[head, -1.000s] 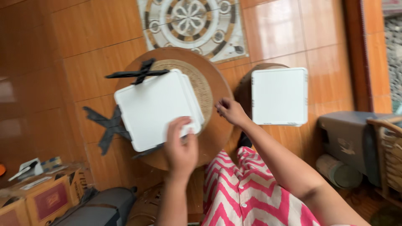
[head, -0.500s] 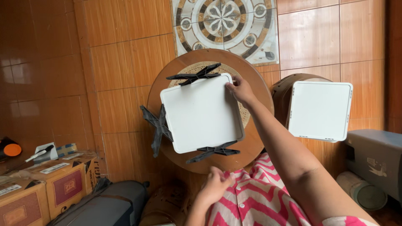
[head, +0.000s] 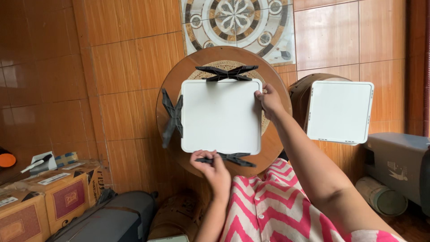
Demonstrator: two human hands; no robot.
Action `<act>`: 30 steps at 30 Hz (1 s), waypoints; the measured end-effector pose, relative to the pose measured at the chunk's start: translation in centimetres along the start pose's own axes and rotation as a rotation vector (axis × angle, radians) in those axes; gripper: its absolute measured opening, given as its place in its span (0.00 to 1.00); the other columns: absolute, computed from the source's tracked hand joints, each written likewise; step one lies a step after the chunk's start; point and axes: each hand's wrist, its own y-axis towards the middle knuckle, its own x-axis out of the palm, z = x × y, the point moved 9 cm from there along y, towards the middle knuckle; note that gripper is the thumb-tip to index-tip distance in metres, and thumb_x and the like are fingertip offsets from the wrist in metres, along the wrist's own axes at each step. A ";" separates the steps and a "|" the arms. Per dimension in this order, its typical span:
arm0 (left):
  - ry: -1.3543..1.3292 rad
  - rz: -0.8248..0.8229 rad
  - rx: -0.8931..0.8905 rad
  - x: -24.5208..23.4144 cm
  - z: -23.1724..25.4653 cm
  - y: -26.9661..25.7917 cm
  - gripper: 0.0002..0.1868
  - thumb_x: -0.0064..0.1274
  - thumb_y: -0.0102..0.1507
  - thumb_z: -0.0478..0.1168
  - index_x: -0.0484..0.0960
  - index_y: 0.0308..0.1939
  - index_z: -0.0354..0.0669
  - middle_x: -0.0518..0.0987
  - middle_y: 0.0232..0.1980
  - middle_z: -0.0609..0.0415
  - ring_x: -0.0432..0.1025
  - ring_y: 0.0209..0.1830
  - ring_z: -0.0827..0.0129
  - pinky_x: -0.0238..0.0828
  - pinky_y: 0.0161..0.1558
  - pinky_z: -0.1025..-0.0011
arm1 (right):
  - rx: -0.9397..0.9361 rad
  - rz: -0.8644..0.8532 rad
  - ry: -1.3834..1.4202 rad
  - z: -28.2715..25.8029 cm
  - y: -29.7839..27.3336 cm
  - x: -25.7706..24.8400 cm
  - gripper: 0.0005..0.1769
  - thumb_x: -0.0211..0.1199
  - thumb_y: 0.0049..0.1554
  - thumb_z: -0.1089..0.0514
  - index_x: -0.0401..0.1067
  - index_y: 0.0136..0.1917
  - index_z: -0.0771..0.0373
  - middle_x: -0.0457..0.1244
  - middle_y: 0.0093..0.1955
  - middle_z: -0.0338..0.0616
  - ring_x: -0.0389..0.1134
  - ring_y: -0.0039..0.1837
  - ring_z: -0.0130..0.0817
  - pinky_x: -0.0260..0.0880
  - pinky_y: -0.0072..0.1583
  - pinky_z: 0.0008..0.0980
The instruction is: The person assembles a small white plastic table by inserting black X-shaped legs into slots on the underside of the tabletop. They repeatedly pick up legs, align them with the slots, and press them into place, then lift and rotate the tabletop to access different sides.
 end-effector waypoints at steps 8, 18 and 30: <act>-0.039 -0.348 -0.108 -4.5 0.4 7.8 0.26 0.35 0.56 0.18 0.57 0.55 0.43 0.65 0.45 0.55 0.67 0.48 0.67 0.64 0.71 0.58 | -0.114 -0.036 0.273 7.9 -3.2 -2.7 0.15 0.58 0.59 0.70 0.66 0.60 0.63 0.64 0.43 0.43 0.64 0.41 0.31 0.67 0.45 0.31; 0.113 -0.574 -0.140 -6.2 4.3 18.5 0.34 0.37 0.51 0.21 0.67 0.62 0.43 0.72 0.53 0.51 0.68 0.62 0.60 0.58 0.73 0.60 | 0.002 -0.244 0.250 18.6 -11.4 2.8 0.22 0.57 0.59 0.69 0.68 0.67 0.60 0.66 0.47 0.38 0.66 0.50 0.27 0.70 0.54 0.28; 0.415 -0.596 0.143 -5.7 -9.6 -6.7 0.17 0.52 0.63 0.29 0.75 0.56 0.37 0.75 0.53 0.50 0.70 0.49 0.64 0.65 0.52 0.67 | -0.017 -0.378 0.237 18.9 -9.6 1.3 0.12 0.60 0.62 0.64 0.74 0.59 0.66 0.67 0.46 0.40 0.65 0.45 0.28 0.69 0.50 0.28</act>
